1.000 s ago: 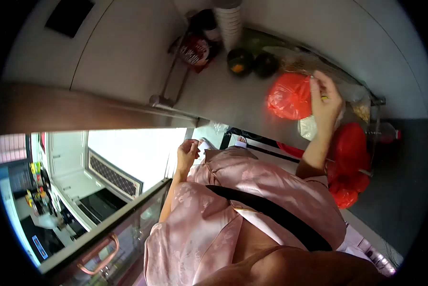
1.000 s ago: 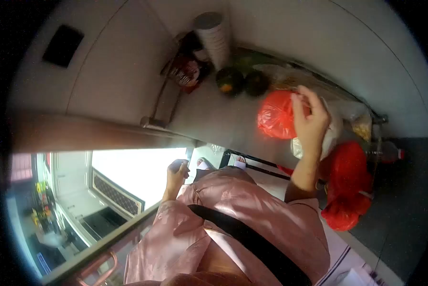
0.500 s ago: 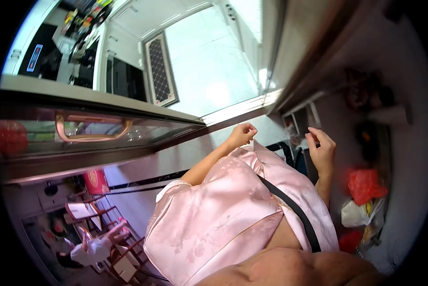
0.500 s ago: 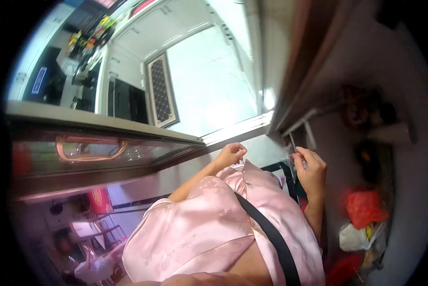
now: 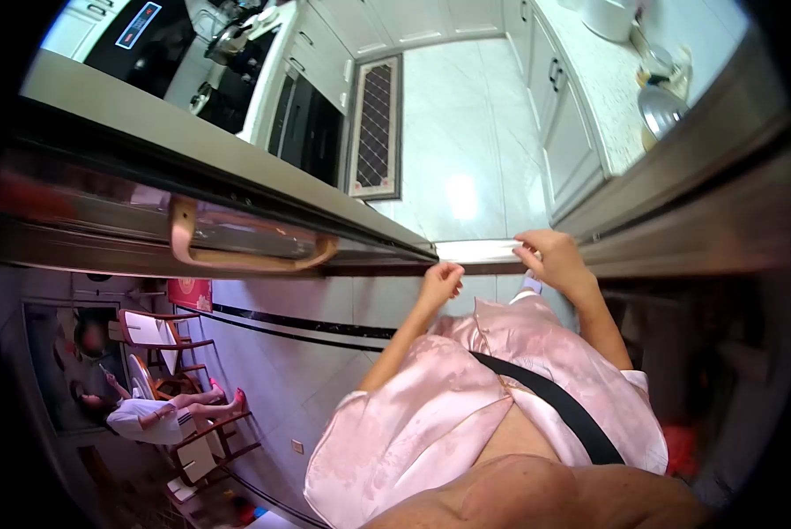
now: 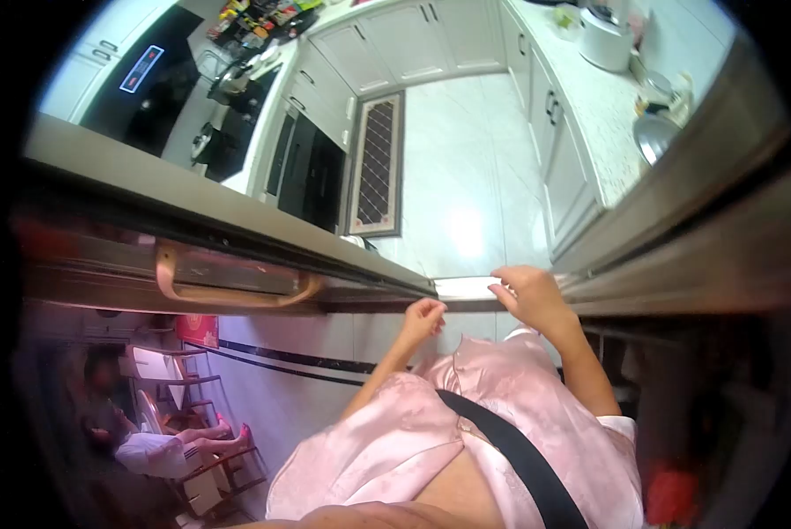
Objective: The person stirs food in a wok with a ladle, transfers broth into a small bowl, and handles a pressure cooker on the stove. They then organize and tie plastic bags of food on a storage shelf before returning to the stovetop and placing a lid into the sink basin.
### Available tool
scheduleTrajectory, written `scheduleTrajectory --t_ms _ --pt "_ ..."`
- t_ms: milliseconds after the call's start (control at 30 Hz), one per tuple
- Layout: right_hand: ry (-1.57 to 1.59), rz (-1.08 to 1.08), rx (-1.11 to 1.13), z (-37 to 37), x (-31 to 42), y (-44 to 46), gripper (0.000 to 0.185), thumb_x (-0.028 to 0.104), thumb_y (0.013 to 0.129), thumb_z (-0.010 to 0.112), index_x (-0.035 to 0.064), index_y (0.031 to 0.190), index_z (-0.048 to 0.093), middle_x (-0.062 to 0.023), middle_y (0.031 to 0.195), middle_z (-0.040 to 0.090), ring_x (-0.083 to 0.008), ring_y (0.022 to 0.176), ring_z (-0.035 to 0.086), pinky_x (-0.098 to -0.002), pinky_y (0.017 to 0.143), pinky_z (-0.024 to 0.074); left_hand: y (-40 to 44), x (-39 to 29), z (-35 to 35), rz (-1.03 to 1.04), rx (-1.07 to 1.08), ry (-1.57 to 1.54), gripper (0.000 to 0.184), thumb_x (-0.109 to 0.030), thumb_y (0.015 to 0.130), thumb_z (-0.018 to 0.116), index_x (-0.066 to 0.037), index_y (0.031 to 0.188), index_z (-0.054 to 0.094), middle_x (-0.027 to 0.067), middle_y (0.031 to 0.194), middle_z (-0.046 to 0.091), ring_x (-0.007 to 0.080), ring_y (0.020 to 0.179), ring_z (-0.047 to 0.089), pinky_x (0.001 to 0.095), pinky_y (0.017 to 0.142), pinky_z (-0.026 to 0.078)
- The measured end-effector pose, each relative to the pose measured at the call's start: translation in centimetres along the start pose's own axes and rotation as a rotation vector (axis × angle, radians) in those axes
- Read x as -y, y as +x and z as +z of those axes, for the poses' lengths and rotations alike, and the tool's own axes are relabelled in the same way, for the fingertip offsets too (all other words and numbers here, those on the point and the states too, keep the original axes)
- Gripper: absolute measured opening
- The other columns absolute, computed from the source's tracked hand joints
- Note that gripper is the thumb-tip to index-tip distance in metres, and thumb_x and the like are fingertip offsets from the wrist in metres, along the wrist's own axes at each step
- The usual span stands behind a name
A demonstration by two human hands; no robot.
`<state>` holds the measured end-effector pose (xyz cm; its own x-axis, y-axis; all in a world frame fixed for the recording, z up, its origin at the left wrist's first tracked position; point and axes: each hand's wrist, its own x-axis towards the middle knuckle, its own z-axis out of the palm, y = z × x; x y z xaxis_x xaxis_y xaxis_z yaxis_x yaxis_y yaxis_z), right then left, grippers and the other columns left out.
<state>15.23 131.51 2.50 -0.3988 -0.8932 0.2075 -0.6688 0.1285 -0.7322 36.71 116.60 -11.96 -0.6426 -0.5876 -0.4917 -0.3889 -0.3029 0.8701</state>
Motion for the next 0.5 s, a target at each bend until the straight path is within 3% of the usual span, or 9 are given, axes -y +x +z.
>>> scheduleTrajectory --t_ms 233,500 --pt "-0.035 -0.182 0.278 1.6 -4.2 13.9 0.024 0.023 0.079 0.066 0.0052 0.094 0.065 -0.0128 0.077 0.066 -0.0294 0.071 0.064 -0.0379 0.065 0.05 7.7 -4.1 0.9 0.04 0.037 -0.073 0.021 -0.026 0.088 0.06 -0.006 0.093 0.059 0.0014 0.065 0.058 0.007 0.052 0.052 0.0208 0.044 0.041" --pt "-0.053 -0.312 0.473 -0.5 -9.5 30.8 0.024 0.023 0.079 0.066 0.0054 0.094 0.065 -0.0125 0.076 0.066 -0.0294 0.071 0.064 -0.038 0.064 0.0499 20.6 -13.5 0.8 0.019 -0.146 -0.115 0.022 -0.026 0.088 0.06 -0.006 0.095 0.06 0.0026 0.068 0.059 0.0079 0.053 0.053 0.0203 0.047 0.042"
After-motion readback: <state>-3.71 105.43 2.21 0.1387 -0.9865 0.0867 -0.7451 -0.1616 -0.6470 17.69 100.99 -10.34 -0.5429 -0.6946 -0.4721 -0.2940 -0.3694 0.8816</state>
